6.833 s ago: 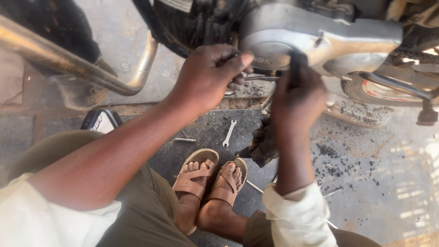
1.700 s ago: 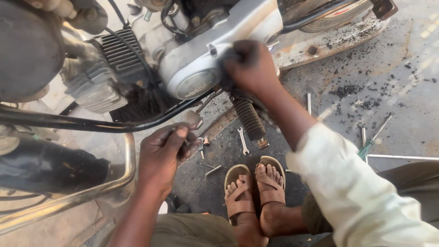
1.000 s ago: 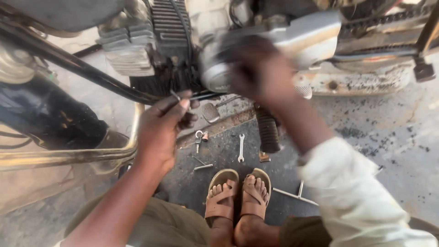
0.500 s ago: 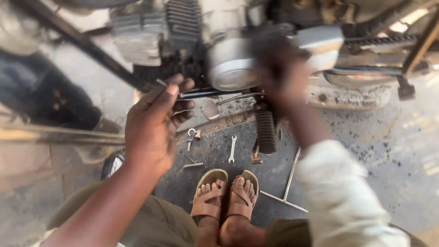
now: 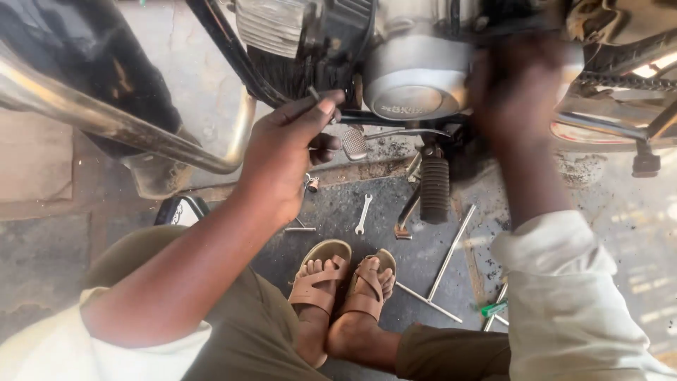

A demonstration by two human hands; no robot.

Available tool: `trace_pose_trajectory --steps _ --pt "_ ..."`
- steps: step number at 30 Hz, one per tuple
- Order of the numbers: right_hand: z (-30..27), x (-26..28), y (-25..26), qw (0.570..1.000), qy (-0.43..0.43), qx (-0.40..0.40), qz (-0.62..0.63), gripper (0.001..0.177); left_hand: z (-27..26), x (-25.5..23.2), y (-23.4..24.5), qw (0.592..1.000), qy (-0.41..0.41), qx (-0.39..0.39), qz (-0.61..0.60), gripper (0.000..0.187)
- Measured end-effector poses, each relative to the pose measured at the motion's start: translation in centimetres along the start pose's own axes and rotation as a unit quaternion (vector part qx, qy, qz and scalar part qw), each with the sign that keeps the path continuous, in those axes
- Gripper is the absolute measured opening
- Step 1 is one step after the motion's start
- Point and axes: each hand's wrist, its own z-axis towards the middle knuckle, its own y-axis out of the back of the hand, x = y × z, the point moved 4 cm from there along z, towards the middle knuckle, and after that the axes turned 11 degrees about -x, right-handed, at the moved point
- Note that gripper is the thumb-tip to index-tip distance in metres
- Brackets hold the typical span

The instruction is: Repairing and cleaning the engine case components of a motorcycle using a T-handle wrench and rags.

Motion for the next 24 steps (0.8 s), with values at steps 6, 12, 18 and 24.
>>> trace_pose_trajectory --steps 6,12,18,24 --pt "-0.7 -2.9 0.3 0.998 -0.049 0.018 -0.038 0.02 0.1 -0.3 0.3 1.0 -0.025 -0.011 0.004 0.028" --pt "-2.0 -2.3 1.5 0.995 0.018 0.001 -0.097 0.031 0.0 0.0 0.1 0.998 -0.038 -0.01 0.05 0.029" --pt "-1.9 -4.3 -0.9 0.999 0.026 -0.024 -0.038 0.028 -0.1 0.7 -1.0 0.999 -0.034 0.027 0.029 0.028" --pt "-0.6 -1.4 0.6 0.988 0.002 -0.014 -0.151 0.031 -0.9 -0.2 -0.6 0.995 -0.017 0.023 0.099 0.024"
